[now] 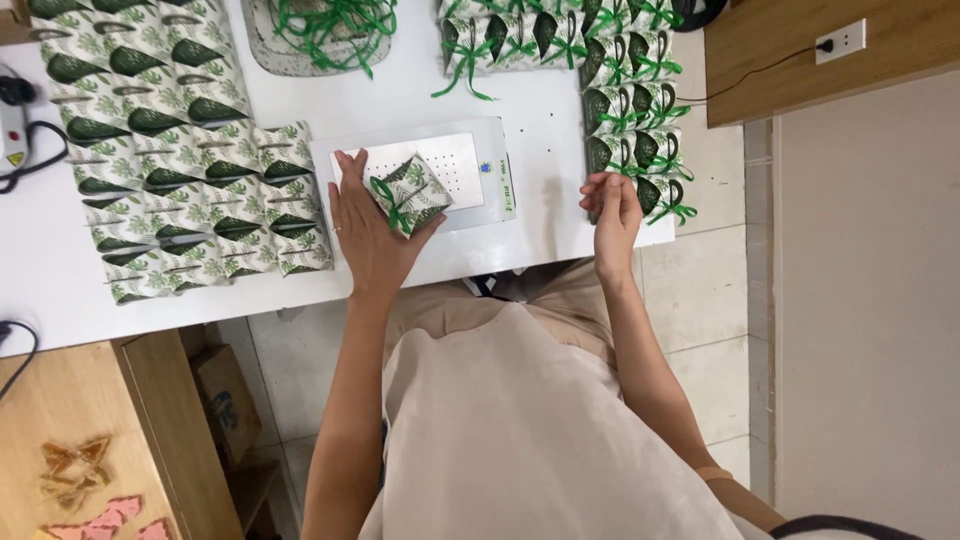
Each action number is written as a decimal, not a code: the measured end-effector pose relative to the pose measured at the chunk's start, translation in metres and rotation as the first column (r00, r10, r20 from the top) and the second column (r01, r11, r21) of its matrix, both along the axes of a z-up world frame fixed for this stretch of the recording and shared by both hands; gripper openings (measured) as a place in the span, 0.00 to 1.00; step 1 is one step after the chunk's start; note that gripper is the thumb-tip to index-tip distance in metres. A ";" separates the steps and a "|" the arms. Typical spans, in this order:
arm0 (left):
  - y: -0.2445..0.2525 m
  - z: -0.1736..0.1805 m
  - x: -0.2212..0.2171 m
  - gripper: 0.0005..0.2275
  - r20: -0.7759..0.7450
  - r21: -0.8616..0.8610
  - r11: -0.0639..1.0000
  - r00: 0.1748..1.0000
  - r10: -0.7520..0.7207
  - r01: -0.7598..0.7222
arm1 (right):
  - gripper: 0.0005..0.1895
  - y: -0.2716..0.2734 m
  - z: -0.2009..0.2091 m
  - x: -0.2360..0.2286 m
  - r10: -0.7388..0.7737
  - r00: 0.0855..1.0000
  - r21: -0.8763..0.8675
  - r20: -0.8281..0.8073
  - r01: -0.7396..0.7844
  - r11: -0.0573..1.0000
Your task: Tie decorative green ribbons around small square packages with leaf-patterned paper.
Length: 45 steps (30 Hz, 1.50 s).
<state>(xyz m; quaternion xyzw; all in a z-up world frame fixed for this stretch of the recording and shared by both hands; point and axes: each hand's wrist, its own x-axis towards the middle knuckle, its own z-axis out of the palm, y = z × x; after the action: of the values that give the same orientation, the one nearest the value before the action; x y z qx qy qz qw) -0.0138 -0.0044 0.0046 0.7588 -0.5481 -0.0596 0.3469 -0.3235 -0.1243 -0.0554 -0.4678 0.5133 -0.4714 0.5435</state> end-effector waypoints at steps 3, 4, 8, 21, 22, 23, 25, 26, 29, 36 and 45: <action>0.000 -0.005 0.001 0.58 0.032 0.004 1.000 0.999 0.004 -0.004 | 0.18 0.004 0.001 0.001 -0.012 0.999 0.013 -0.044 0.013 1.000; 0.001 -0.005 0.001 0.58 0.034 -0.004 1.000 0.999 0.003 -0.003 | 0.18 0.007 -0.004 -0.002 -0.013 0.999 0.006 -0.041 0.013 1.000; -0.003 -0.006 0.000 0.55 0.071 0.003 1.000 0.997 0.018 -0.018 | 0.17 0.006 -0.013 0.000 0.011 1.000 0.028 0.003 -0.011 1.000; -0.004 -0.006 -0.002 0.55 0.022 0.036 0.999 0.999 0.037 -0.038 | 0.15 0.006 -0.011 0.013 0.055 0.998 0.054 -0.029 -0.053 0.997; -0.003 -0.005 -0.002 0.55 0.023 0.035 0.999 0.999 0.037 -0.038 | 0.15 0.007 -0.010 0.014 0.055 0.998 0.052 -0.028 -0.053 0.997; -0.003 -0.004 -0.002 0.54 0.029 0.029 0.999 0.999 0.037 -0.038 | 0.15 0.007 -0.008 0.016 0.071 0.996 0.048 -0.054 -0.068 0.997; -0.003 -0.003 -0.002 0.54 0.037 0.018 0.999 0.998 0.042 -0.043 | 0.15 0.008 -0.004 0.023 0.090 0.993 0.038 -0.079 -0.087 0.995; -0.004 -0.003 -0.002 0.54 0.038 0.007 0.999 0.998 0.041 -0.041 | 0.15 0.008 -0.002 0.027 0.124 0.987 0.051 -0.104 -0.119 0.992; -0.005 -0.003 -0.003 0.53 0.042 0.001 0.999 0.998 0.053 -0.053 | 0.14 0.006 0.025 0.053 0.217 0.952 0.044 -0.217 -0.213 0.976; -0.004 -0.009 -0.004 0.57 0.065 -0.004 0.998 0.996 0.060 -0.060 | 0.08 -0.007 0.070 0.139 0.288 0.858 -0.155 -0.426 -0.383 0.911; -0.004 0.008 -0.001 0.60 -0.091 -0.007 0.998 0.994 0.063 -0.064 | 0.07 -0.028 0.081 0.186 0.319 0.788 -0.241 -0.527 -0.499 0.833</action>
<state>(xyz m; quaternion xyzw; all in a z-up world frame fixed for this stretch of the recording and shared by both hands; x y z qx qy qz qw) -0.0146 -0.0079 0.0129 0.7708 -0.5076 -0.0803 0.3766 -0.1378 -0.1524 0.0259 -0.7615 0.4145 -0.3009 0.3971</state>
